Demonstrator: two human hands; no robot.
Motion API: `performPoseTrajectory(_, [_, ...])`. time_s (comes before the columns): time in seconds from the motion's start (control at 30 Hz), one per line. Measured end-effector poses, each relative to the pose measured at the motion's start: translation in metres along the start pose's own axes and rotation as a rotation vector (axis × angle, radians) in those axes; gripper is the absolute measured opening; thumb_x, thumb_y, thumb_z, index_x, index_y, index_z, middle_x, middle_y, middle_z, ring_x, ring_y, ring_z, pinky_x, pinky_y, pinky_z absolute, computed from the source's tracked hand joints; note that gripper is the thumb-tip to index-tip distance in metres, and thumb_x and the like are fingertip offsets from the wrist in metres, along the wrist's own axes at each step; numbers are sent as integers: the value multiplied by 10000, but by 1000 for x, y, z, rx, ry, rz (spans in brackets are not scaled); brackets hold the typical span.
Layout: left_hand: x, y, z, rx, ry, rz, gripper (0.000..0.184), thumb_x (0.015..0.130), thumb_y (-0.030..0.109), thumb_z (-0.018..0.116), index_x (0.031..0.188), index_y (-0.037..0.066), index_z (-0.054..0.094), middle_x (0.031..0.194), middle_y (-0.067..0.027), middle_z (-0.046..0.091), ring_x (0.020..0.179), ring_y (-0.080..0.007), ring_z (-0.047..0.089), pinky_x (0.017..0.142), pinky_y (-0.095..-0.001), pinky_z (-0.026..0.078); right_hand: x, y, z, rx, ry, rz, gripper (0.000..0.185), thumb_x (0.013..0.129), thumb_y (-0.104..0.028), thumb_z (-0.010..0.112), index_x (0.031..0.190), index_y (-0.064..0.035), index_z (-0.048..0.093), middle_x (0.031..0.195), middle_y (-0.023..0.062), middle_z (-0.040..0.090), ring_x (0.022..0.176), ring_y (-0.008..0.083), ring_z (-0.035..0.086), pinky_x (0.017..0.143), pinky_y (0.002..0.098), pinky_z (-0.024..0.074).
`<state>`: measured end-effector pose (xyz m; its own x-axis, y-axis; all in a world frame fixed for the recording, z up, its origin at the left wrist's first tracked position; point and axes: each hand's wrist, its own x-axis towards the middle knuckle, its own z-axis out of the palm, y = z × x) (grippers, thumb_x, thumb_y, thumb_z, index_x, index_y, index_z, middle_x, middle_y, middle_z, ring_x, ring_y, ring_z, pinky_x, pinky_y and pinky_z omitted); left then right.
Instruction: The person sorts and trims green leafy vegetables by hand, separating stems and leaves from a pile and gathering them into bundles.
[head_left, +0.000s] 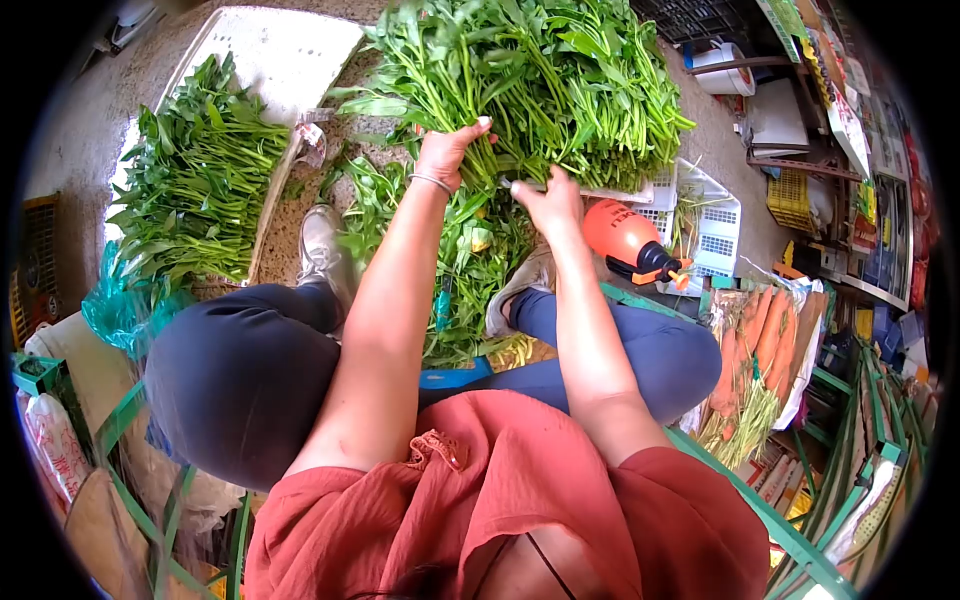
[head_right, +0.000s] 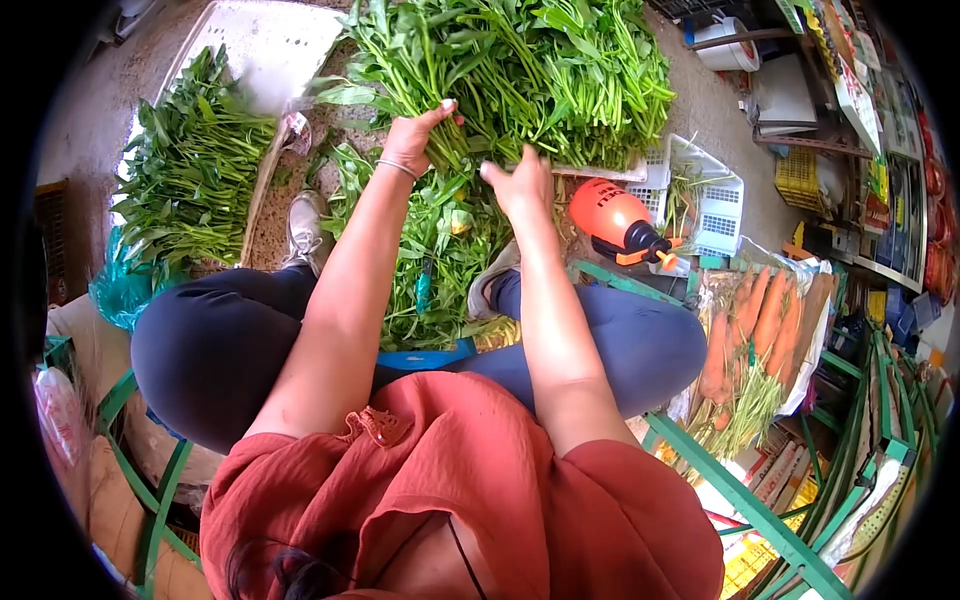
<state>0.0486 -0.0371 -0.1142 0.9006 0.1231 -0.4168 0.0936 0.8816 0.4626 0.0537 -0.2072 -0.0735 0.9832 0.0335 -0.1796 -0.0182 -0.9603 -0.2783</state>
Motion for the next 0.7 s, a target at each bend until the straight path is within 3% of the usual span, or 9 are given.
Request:
performPoseTrajectory(0.07, [-4,-5,1,190,8,79,215,739,72,654,934,34,573,820,-45,607,711,-173,596,612,-312,513,3,-44,-32,360,18,-111,397,701,-296,666,1003,-49,595,912,123,610,810,252,603,730,333,470])
performPoseTrajectory(0.13, [-5,-10,3,216,-8,132,261,716,30,653,961,29,561,846,-46,609,708,-164,592,611,-300,508,20,-71,-29,555,225,-480,211,719,-230,651,869,-82,642,788,73,611,682,199,608,621,313,477])
performPoseTrajectory(0.2, [-9,-13,6,140,37,250,313,655,-16,691,948,9,584,854,-57,620,684,-150,592,594,-286,510,35,-92,-21,561,190,-526,188,701,-225,664,828,-87,648,733,69,597,672,195,597,619,317,471])
performPoseTrajectory(0.33, [-15,-8,2,349,155,138,239,669,1,644,904,14,599,800,-36,620,655,-138,584,585,-270,484,44,-111,-11,257,190,-392,180,702,-259,650,771,-93,644,751,70,606,694,229,589,624,344,464])
performPoseTrajectory(0.53, [-12,-3,-6,359,188,257,202,671,66,703,845,23,609,760,-42,618,634,-139,587,560,-268,482,10,-79,-20,68,276,-346,170,812,-228,526,799,-73,594,792,97,602,705,270,581,618,383,448])
performPoseTrajectory(0.57, [-9,-2,-8,235,180,221,196,680,72,698,844,26,602,750,-43,614,633,-150,591,551,-288,489,3,-68,-24,26,143,-159,174,828,-214,502,791,-72,596,808,94,600,716,259,580,627,377,445])
performPoseTrajectory(0.6, [-7,-3,-13,110,174,183,189,690,78,693,844,29,595,740,-43,609,633,-161,595,543,-308,497,2,-43,-13,6,200,-107,187,844,-217,483,792,-80,598,777,91,600,705,263,580,635,389,445])
performPoseTrajectory(0.63, [-13,5,-13,57,209,38,163,713,95,680,831,42,581,729,-42,598,620,-176,599,524,-346,508,-3,-26,-9,-30,177,22,204,836,-262,502,794,-90,603,761,93,601,702,267,582,644,399,444])
performPoseTrajectory(0.7, [-13,4,-22,-142,183,-14,130,740,145,667,798,69,578,717,-29,585,653,-169,594,565,-375,514,-10,-5,-13,-121,4,156,269,783,-365,564,787,-98,600,761,107,611,710,286,583,647,404,443])
